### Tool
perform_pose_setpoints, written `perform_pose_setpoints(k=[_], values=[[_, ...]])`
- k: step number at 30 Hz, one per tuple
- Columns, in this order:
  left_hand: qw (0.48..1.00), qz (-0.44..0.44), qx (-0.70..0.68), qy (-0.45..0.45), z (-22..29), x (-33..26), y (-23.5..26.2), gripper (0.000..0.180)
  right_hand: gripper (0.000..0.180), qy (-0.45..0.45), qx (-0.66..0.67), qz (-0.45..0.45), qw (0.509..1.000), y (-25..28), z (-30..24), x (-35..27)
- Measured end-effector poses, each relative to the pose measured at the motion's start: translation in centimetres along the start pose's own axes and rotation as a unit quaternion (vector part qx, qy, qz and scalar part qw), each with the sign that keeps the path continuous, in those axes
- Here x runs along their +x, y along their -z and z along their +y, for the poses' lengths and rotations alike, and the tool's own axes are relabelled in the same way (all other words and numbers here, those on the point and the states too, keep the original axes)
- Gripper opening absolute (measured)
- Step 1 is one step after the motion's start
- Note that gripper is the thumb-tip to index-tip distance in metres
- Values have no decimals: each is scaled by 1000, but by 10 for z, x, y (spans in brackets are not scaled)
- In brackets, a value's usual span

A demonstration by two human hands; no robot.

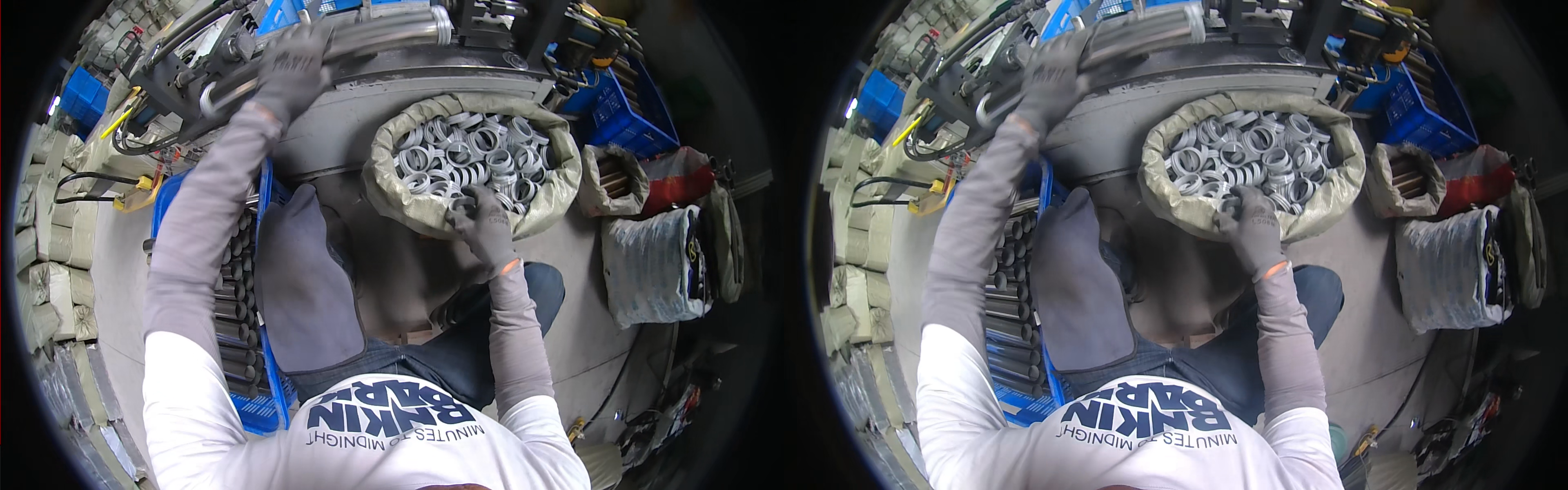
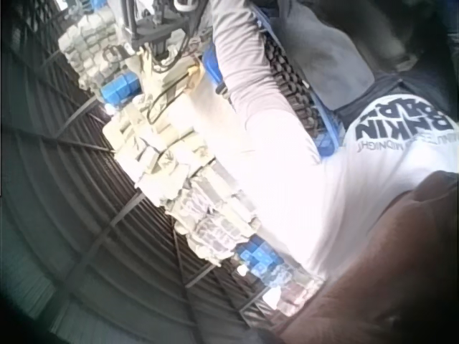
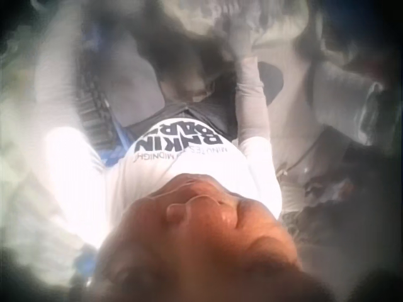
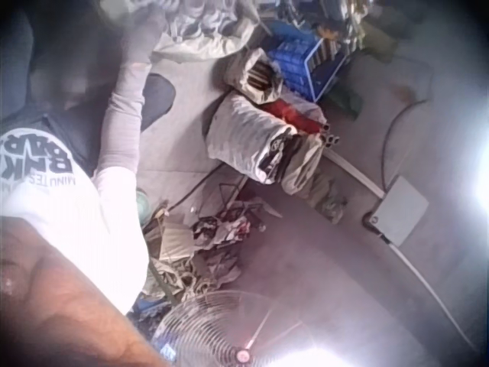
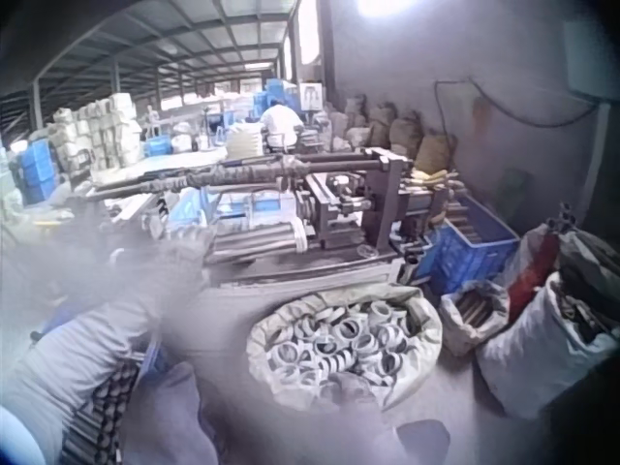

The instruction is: The person puts on protective gloves and a pad, fits rings onto the ends of metal tubes by hand, and places the assembled tubes into a machine.

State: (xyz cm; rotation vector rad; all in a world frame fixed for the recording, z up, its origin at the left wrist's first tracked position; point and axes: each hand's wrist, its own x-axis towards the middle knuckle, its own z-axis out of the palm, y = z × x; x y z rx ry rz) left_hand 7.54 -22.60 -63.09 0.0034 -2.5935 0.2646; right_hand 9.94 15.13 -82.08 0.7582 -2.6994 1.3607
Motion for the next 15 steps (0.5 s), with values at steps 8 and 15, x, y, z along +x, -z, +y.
perform_pose_setpoints(k=[8, 15], values=[[990, 49, 114, 70, -64, 132, -105, 42, 67, -23, -63, -74, 995, 12, -15, 2], [991, -91, 82, 51, -51, 134, -117, 62, 60, -52, 51, -22, 997, 14, -22, 5]])
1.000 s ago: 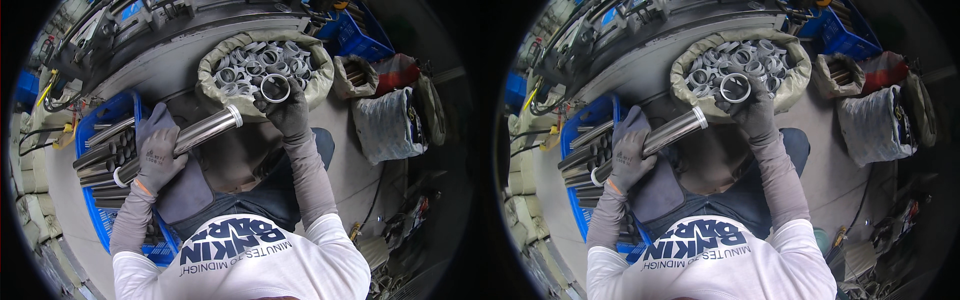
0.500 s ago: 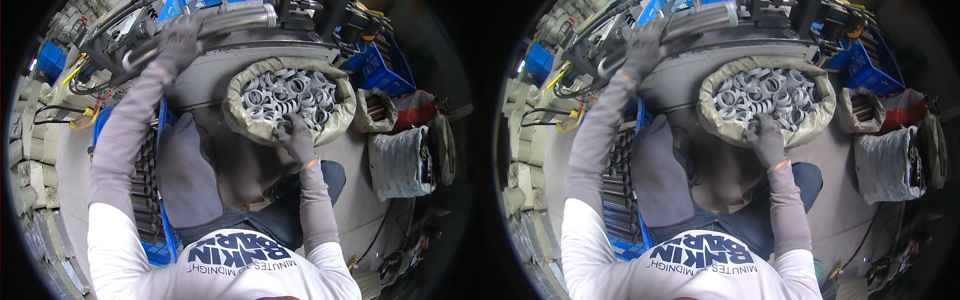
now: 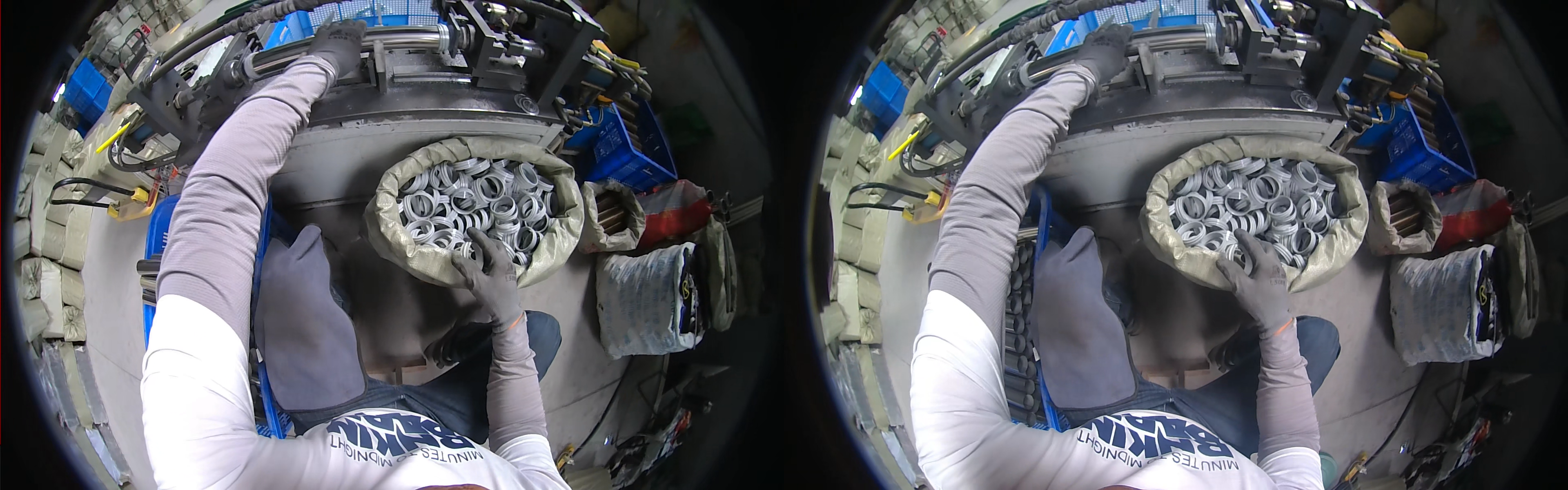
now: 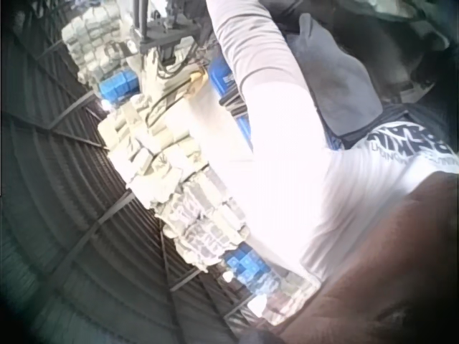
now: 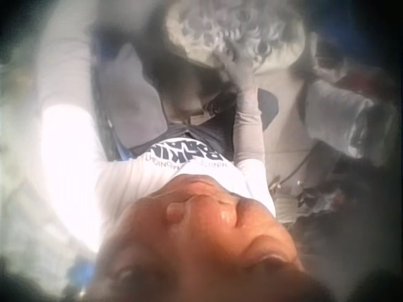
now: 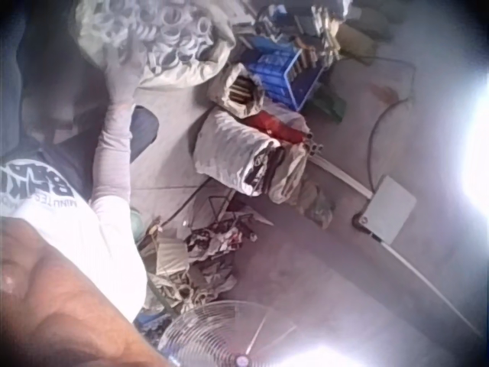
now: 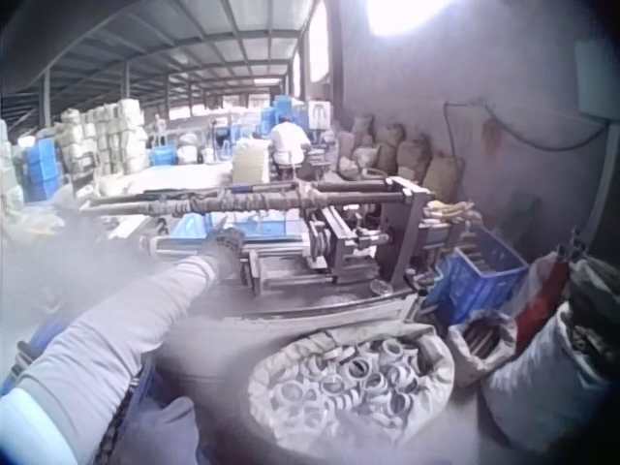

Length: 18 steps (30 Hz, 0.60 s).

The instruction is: The person puts on protective gloves and a pad, fits rings onto the ends of metal tubes by hand, and places the assembled tubes into a machine.

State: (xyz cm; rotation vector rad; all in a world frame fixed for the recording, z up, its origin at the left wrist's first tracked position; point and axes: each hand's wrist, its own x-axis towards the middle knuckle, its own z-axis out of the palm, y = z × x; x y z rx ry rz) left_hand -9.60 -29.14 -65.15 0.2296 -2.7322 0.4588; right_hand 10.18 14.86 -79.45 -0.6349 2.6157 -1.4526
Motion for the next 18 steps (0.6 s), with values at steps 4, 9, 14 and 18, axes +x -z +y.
perform_pose_setpoints(k=[4, 9, 14, 18], values=[[999, 36, -22, -20, 1, -65, 23, 69, 59, 4, 35, -40, 999, -1, -4, 6], [982, 93, -100, -128, -58, -231, 65, 54, 51, 67, 68, 19, 995, -2, 1, -2], [993, -18, -102, 63, -192, -444, 48, 50, 56, 8, 234, 6, 972, -1, -24, -7], [983, -146, -63, 95, -224, -596, 38, 52, 53, 58, 225, 4, 973, -9, -46, -13]])
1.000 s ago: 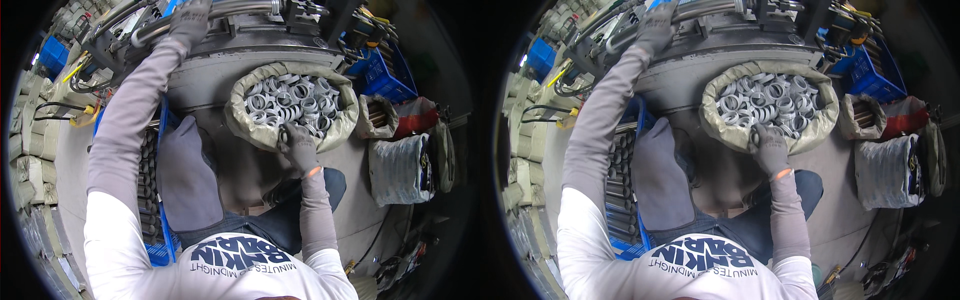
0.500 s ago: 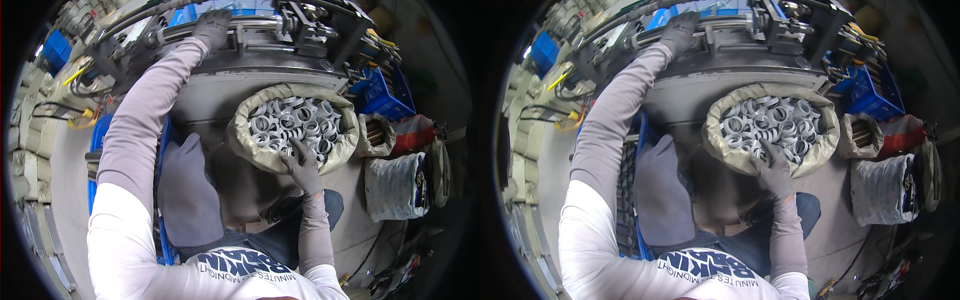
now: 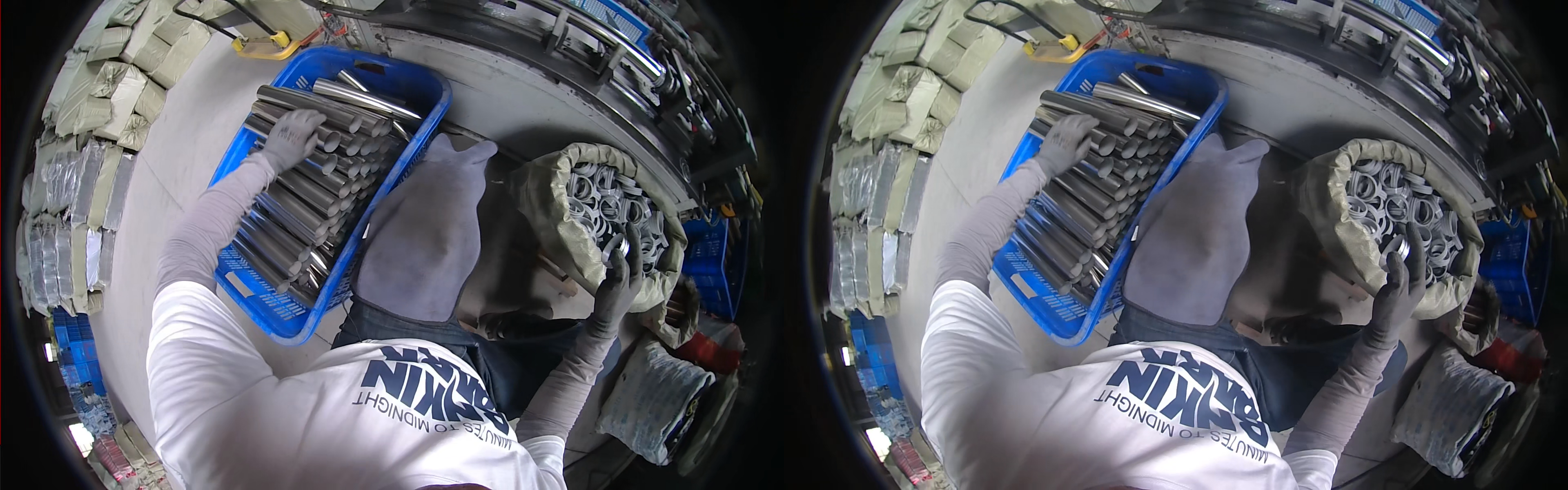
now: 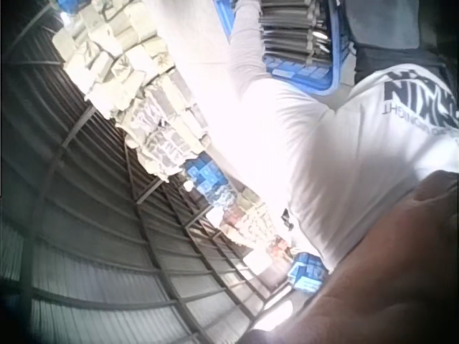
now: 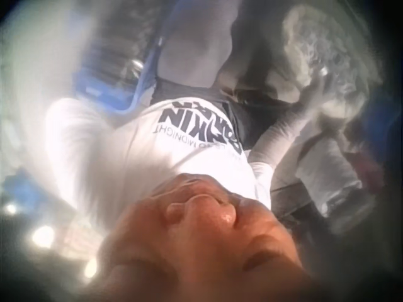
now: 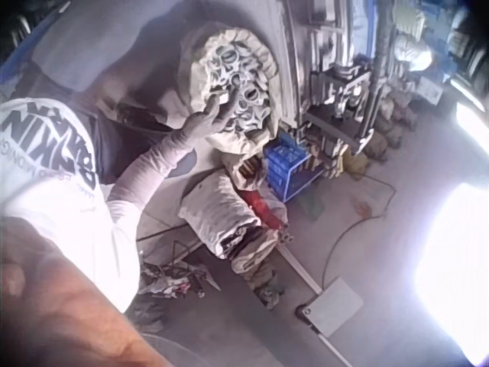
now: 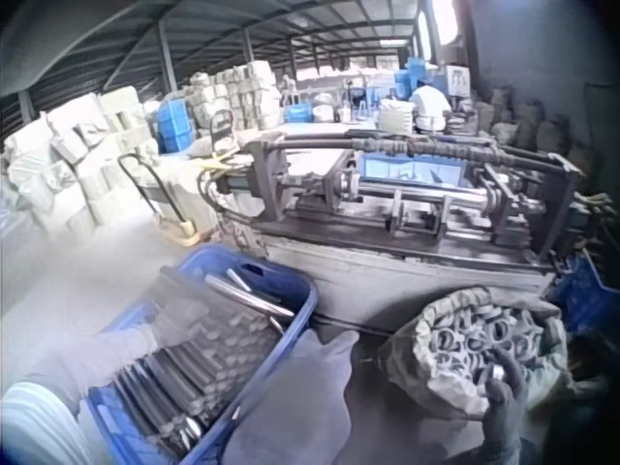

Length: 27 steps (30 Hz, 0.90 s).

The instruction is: The person puts on protective gloves and a pad, fits rings onto the ends of metal tubes by hand, and places the assembled tubes into a machine.

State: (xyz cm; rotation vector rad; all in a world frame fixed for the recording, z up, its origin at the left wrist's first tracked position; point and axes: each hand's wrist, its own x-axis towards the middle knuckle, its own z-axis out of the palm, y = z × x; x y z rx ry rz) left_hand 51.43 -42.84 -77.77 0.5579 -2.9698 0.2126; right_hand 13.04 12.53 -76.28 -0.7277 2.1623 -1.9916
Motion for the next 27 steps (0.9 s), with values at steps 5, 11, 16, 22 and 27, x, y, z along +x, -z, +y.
perform_pose_setpoints(k=[5, 11, 16, 22, 27], values=[[995, -3, 73, 63, -19, -15, -25, 70, 51, 27, -39, -59, 997, -18, -8, -1], [996, -71, 59, -5, -23, 41, -24, 67, 36, 45, 36, 15, 998, -50, -3, -20], [999, 30, 23, 9, 11, 57, 42, 59, 52, -248, 543, -71, 799, -69, 5, -11], [952, 97, -213, -198, 246, 79, 131, 48, 55, -275, 518, -50, 809, -78, 17, -21], [954, 4, -214, -211, 336, 88, 104, 49, 43, -19, 43, -42, 998, -92, 11, -37]])
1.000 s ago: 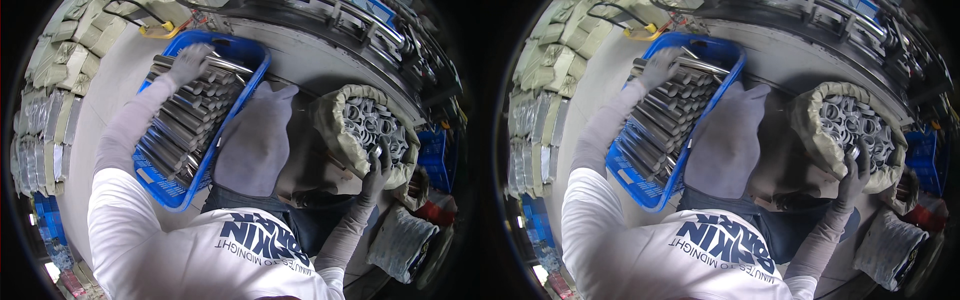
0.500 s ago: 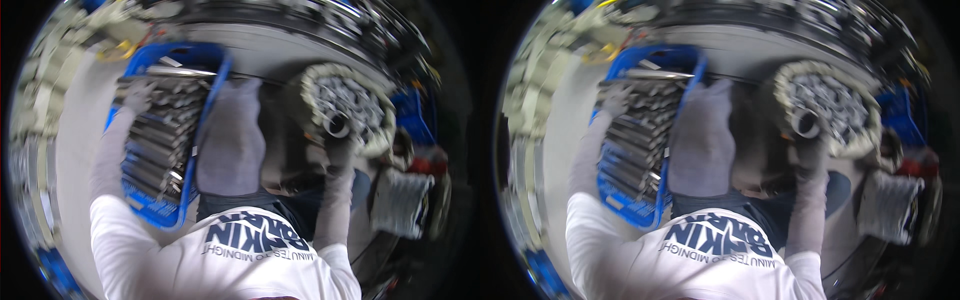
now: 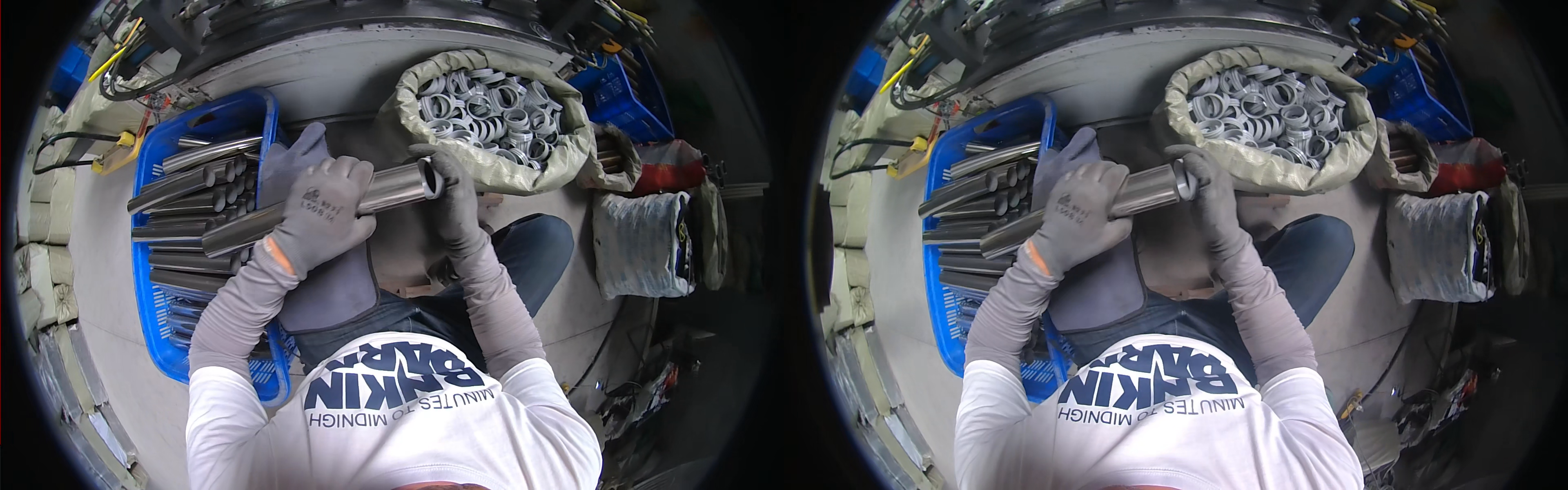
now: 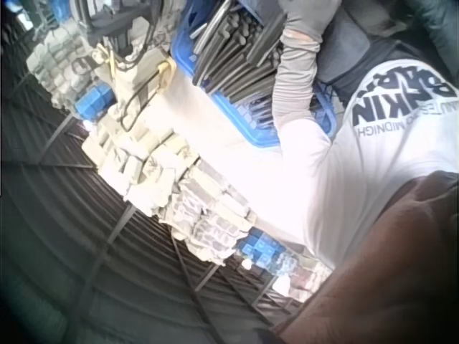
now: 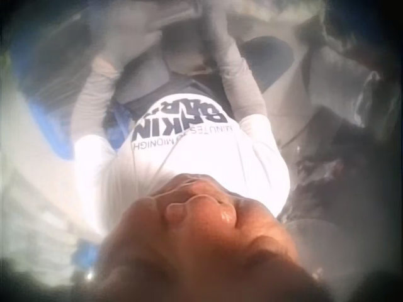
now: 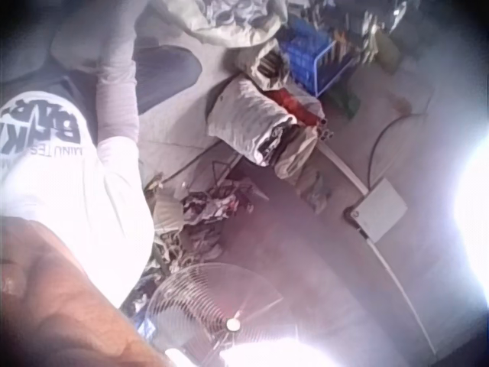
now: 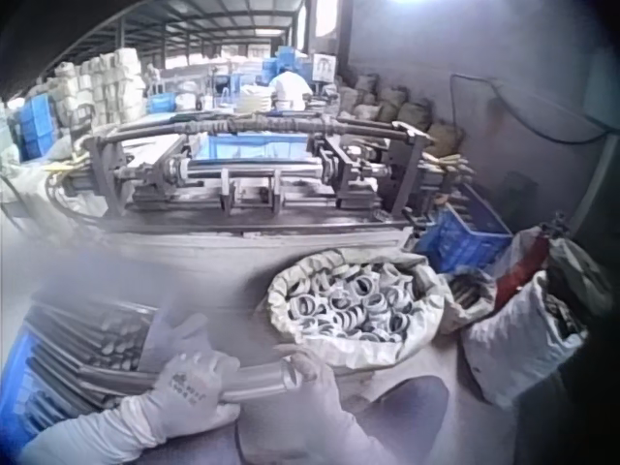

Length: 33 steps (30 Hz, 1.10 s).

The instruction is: The person puts on protective gloves and a pad, fits rings onto the ends of metal tubes by hand, and places the assembled tubes into a machine.

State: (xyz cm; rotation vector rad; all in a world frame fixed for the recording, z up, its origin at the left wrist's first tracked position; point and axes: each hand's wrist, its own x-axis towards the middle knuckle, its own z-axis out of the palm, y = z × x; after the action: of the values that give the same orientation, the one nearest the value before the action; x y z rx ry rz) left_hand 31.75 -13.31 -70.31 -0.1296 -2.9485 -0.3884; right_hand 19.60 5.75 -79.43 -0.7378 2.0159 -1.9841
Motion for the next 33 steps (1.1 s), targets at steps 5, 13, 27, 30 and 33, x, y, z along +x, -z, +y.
perform_pose_setpoints(k=[5, 13, 27, 30, 33], values=[[996, -78, -1, 31, 8, 14, -17, 51, 41, 63, 9, 39, 997, -7, -1, -6], [997, -77, 20, 3, 10, 16, -21, 52, 27, -45, 115, 62, 990, -13, -3, -8], [967, 111, -180, -141, 32, -17, -13, 65, 26, 81, -150, 114, 979, 21, 8, 8], [801, 17, -567, 192, 20, -41, -32, 37, 52, 170, -293, 139, 931, 53, 14, 16], [683, 238, -681, 119, -54, -51, -54, 61, 47, 125, -229, 104, 960, 44, -4, 27]])
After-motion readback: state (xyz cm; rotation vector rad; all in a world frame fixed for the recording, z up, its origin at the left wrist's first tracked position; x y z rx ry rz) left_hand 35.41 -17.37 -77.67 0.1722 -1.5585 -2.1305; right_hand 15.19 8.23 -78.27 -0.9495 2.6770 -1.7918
